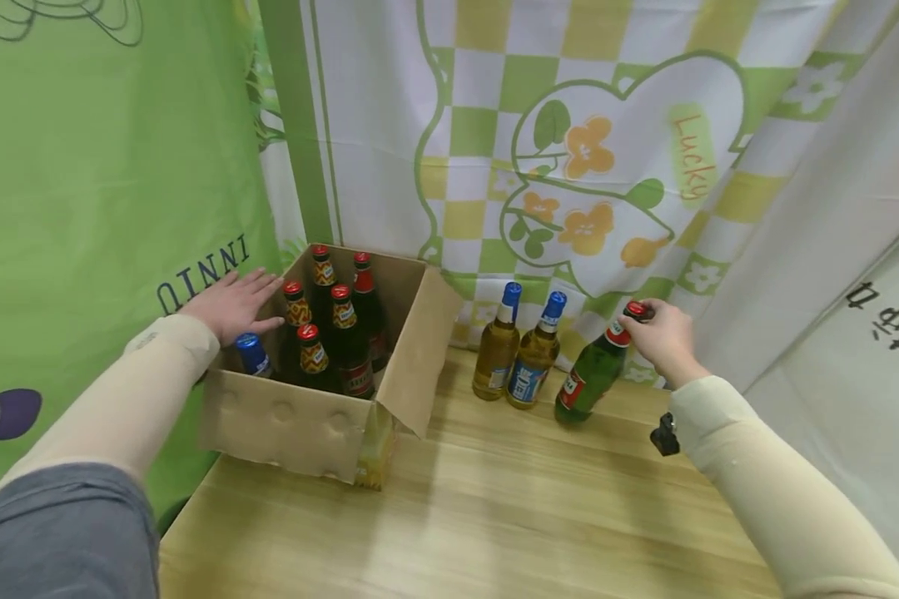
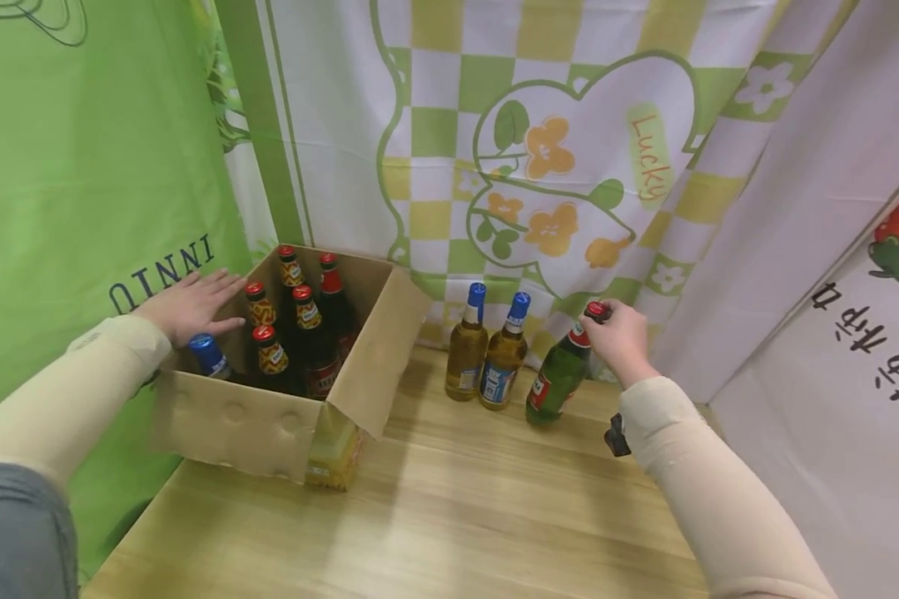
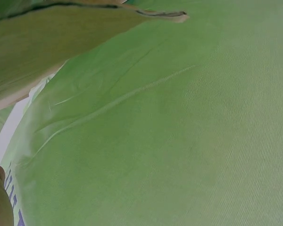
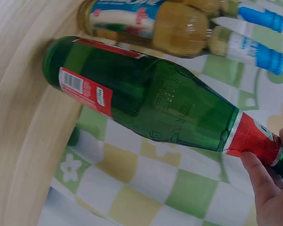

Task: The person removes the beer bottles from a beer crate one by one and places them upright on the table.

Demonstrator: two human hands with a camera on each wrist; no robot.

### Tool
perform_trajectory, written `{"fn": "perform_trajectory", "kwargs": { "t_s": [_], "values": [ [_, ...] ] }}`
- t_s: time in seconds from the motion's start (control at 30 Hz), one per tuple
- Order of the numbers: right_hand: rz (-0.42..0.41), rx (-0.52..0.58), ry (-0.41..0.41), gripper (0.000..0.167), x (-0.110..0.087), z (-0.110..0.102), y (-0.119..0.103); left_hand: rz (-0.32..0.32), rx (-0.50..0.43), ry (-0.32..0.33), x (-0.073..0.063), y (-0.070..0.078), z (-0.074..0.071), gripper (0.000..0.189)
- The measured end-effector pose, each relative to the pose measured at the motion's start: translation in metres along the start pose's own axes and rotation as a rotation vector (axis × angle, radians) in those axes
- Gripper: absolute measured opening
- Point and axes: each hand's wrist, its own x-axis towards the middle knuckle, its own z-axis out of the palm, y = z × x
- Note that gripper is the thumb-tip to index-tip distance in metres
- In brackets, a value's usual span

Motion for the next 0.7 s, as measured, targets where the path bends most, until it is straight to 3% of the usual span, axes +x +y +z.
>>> {"fn": "perform_trajectory", "kwargs": {
  "t_s": [0.2, 0.47, 0.7],
  "values": [
    [0.026, 0.006, -0.006, 0.055, 0.01, 0.017, 0.01, -0.021, 0.014, -0.035, 0.0, 0.005, -0.009, 0.079],
    [0.054, -0.01, -0.008, 0.057, 0.014, 0.032, 0.02, -0.022, 0.008, -0.027, -0.001, 0.007, -0.004, 0.079],
    [0.043, -0.02, -0.016, 0.059, 0.024, 0.038, 0.015, -0.035, 0.018, -0.034, 0.001, 0.007, -0.008, 0.077]
  ]
}}
